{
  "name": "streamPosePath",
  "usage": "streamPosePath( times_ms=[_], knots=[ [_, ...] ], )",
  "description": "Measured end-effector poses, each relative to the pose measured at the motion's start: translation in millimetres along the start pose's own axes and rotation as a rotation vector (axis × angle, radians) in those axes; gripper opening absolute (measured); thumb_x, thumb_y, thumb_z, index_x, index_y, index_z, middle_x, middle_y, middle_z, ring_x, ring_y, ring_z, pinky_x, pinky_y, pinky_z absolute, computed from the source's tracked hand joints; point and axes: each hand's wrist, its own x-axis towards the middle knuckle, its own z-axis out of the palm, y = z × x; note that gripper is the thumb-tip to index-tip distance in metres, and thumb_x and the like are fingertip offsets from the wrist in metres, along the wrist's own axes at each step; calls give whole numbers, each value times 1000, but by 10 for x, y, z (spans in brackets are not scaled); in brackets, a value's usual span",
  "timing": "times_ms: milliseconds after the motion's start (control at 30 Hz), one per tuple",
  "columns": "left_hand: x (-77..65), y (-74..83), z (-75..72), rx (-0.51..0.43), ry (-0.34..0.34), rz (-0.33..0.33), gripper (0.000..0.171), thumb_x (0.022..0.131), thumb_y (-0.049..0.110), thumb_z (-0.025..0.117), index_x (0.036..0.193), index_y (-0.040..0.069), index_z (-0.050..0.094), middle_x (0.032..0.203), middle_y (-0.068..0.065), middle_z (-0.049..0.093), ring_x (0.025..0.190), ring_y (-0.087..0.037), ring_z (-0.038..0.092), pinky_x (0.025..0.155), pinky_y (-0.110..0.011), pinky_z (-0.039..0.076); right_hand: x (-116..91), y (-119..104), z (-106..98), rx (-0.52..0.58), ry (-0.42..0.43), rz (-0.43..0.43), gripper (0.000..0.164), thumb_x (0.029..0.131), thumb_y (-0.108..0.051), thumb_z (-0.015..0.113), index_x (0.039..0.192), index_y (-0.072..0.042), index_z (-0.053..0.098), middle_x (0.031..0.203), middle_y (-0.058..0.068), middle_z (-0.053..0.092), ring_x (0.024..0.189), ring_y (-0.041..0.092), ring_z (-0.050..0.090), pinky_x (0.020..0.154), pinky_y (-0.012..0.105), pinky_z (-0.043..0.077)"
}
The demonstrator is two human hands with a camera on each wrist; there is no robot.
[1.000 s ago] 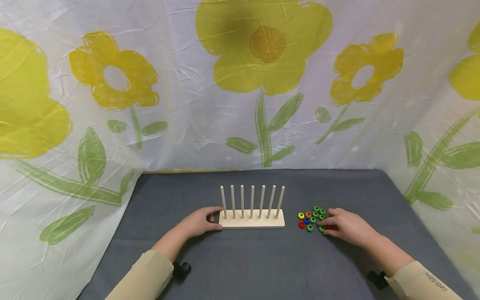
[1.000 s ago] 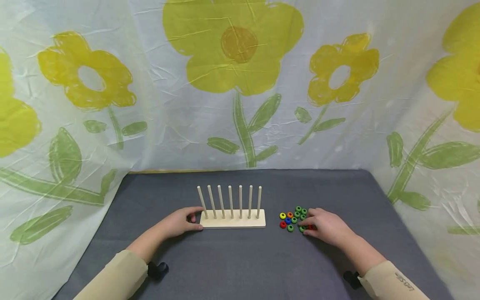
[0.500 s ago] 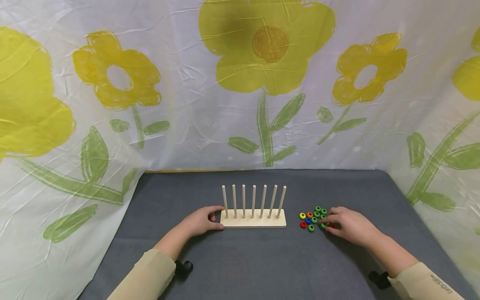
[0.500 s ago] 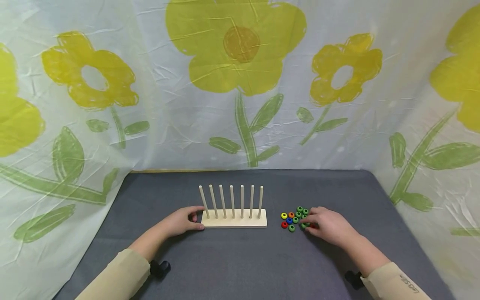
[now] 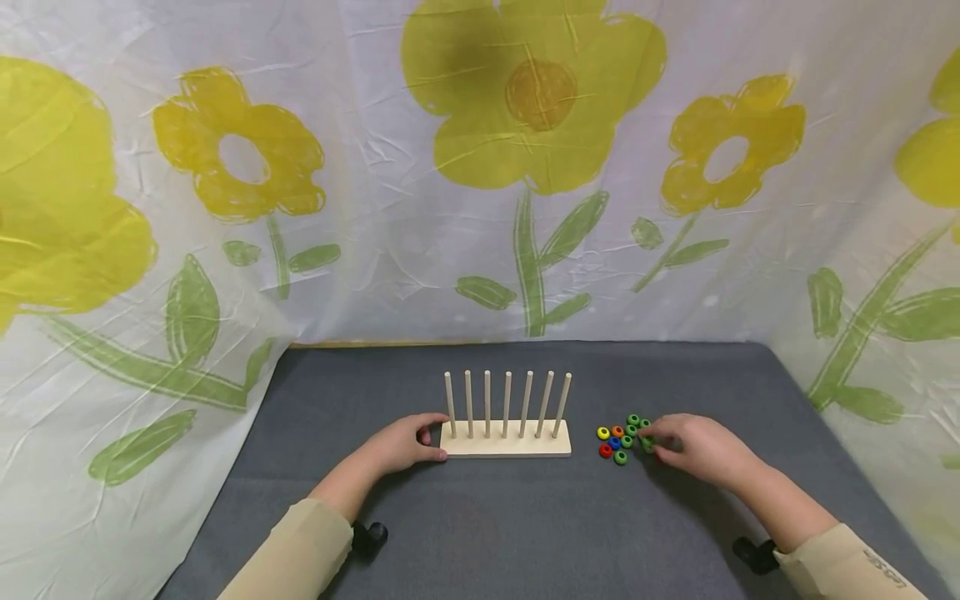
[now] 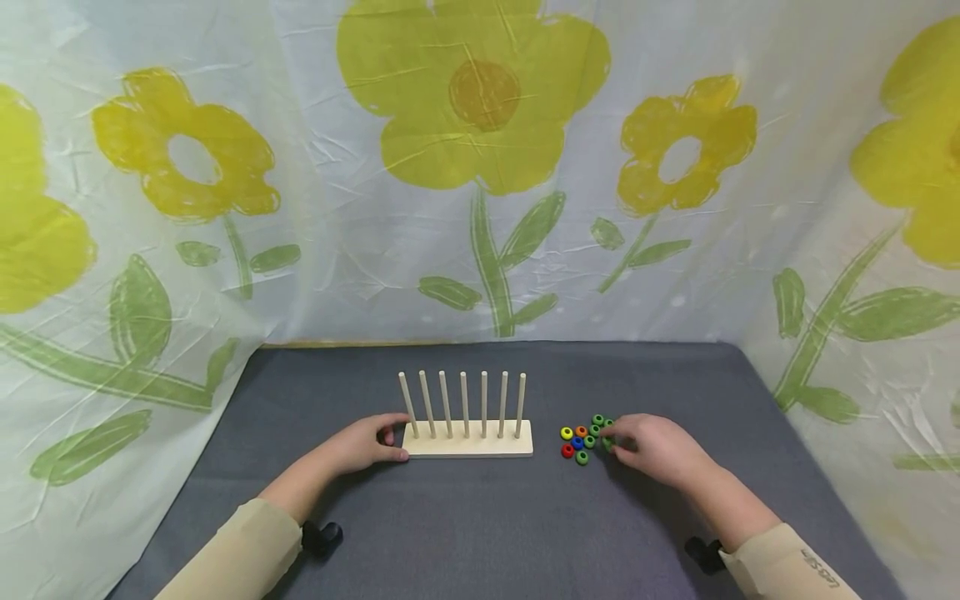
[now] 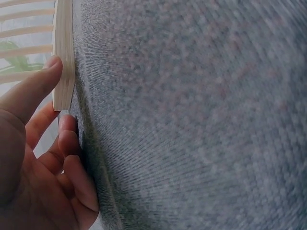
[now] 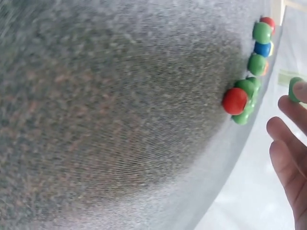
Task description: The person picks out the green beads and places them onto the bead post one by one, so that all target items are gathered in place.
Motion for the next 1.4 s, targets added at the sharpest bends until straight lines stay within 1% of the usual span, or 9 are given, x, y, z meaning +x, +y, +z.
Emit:
streamPosePath(
  times_ms=[233, 400, 500, 667, 833, 1033, 1133, 1267, 1400],
  knots=[
    [14, -18, 6, -12, 0, 11, 62, 81, 33, 83, 137, 20, 59, 81, 0, 52, 70, -15, 46, 65, -33, 35, 23, -55, -61, 48, 27, 1, 27, 89, -8, 72, 116, -12, 72, 102, -4, 69, 79, 1, 57, 62, 26, 47],
    [8, -17, -1, -16, 2, 12, 61, 81, 32, 83, 136, 20, 59, 81, 0, 52, 70, -15, 46, 65, -33, 35, 61, -127, -95, 84, 90, -17, 29, 89, -5, 71, 117, -10, 72, 102, -2, 67, 77, -1, 54, 60, 24, 45],
    [4, -16, -2, -17, 5, 8, 61, 81, 32, 83, 136, 20, 60, 81, 0, 52, 70, -15, 46, 65, -33, 35, 94, -163, -103, 96, 136, -35, 29, 89, -4, 71, 117, -11, 72, 104, -1, 67, 78, -1, 53, 61, 24, 46],
    [-1, -16, -1, -15, 11, 5, 61, 81, 33, 83, 137, 20, 60, 80, 0, 52, 69, -15, 46, 65, -33, 35, 159, -215, -113, 111, 195, -50, 29, 88, -5, 72, 117, -14, 73, 104, -5, 66, 78, 0, 54, 62, 24, 46],
    [3, -16, 4, -15, 17, 8, 61, 81, 32, 83, 136, 20, 60, 81, 0, 52, 70, -15, 47, 65, -33, 36, 217, -262, -135, 135, 217, -36, 29, 89, -7, 72, 118, -15, 73, 102, -10, 65, 78, -1, 54, 62, 24, 47],
    [10, -13, 11, -22, 21, 16, 60, 81, 32, 83, 135, 21, 60, 81, 0, 52, 69, -15, 46, 65, -33, 35, 289, -334, -188, 159, 240, -13, 29, 91, -14, 73, 120, -16, 72, 99, -12, 64, 76, 0, 54, 63, 25, 47],
    [11, -7, 13, -20, 23, 18, 60, 82, 32, 83, 135, 20, 60, 81, 0, 52, 69, -15, 46, 65, -33, 35, 322, -375, -216, 188, 270, -29, 28, 91, -15, 73, 119, -16, 72, 99, -11, 64, 76, 0, 54, 64, 25, 48],
    [3, 4, 13, -22, 22, 15, 59, 82, 31, 83, 135, 20, 60, 80, 0, 52, 68, -15, 45, 65, -33, 35, 383, -461, -250, 236, 322, -67, 28, 90, -11, 74, 118, -16, 73, 98, -10, 65, 78, 1, 57, 66, 25, 51],
    [-1, 4, 11, -28, 24, 15, 60, 82, 30, 83, 136, 19, 60, 80, 0, 52, 68, -15, 46, 65, -33, 35, 466, -565, -295, 268, 341, -82, 28, 90, -10, 74, 118, -16, 73, 99, -10, 65, 79, 3, 58, 66, 26, 51]
  ],
)
